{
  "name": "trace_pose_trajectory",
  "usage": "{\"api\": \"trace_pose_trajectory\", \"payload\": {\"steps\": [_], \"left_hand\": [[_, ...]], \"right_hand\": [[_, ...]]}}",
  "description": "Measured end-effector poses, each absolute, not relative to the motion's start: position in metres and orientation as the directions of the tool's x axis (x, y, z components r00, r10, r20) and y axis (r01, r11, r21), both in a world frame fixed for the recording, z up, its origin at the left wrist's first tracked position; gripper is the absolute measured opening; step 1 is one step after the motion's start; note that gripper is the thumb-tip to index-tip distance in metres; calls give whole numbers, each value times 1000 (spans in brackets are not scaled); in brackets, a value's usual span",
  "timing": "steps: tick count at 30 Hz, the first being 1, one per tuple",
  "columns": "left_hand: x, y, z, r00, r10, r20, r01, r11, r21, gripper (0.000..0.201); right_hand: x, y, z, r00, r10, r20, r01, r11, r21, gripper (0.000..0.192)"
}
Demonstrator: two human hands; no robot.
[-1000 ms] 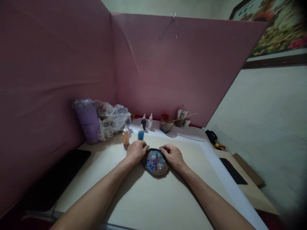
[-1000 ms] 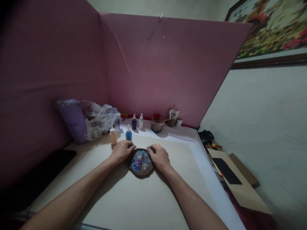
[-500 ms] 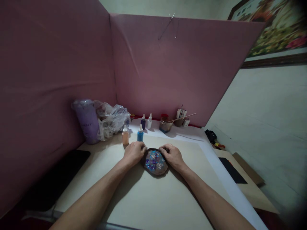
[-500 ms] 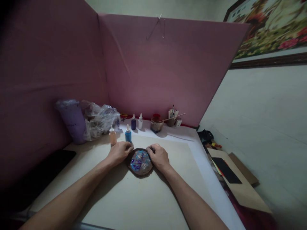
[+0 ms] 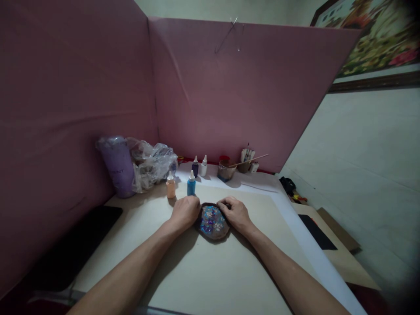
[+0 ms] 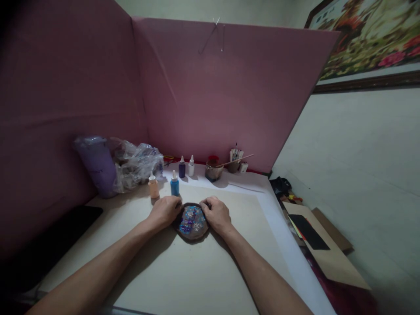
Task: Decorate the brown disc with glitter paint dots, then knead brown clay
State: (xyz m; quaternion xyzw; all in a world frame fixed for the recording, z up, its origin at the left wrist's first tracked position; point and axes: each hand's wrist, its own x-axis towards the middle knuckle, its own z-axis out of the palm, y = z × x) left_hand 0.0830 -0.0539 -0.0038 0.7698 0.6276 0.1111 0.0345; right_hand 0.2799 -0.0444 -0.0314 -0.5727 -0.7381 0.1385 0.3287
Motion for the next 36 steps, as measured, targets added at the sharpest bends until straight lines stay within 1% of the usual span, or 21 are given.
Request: {"api": "trace_pose_trajectory", "payload": {"steps": [3, 9, 11, 16, 25, 36], "left_hand": [[84, -54, -3, 200, 971, 133, 959, -222, 177, 28], [79, -53, -2, 183, 976, 117, 938, -209, 278, 34], [78, -53, -3, 176, 977, 117, 932, -204, 299, 32], [81, -53, -4, 162, 982, 99, 927, -186, 326, 24], [82, -53, -2, 142, 986, 82, 910, -163, 381, 27], [85, -48, -9, 128, 984, 125, 912, -166, 374, 25]], "right_hand": [[280, -44, -32, -126, 937, 327, 756, 304, -579, 21], [280, -44, -32, -122, 936, 330, 745, 306, -593, 20], [280, -44, -32, -124, 936, 328, 742, 307, -596, 20], [280, -44, -32, -125, 937, 325, 741, 306, -597, 20], [280, -44, -32, -128, 936, 327, 740, 310, -597, 19], [280, -44, -32, -129, 933, 336, 737, 317, -597, 19]]}}
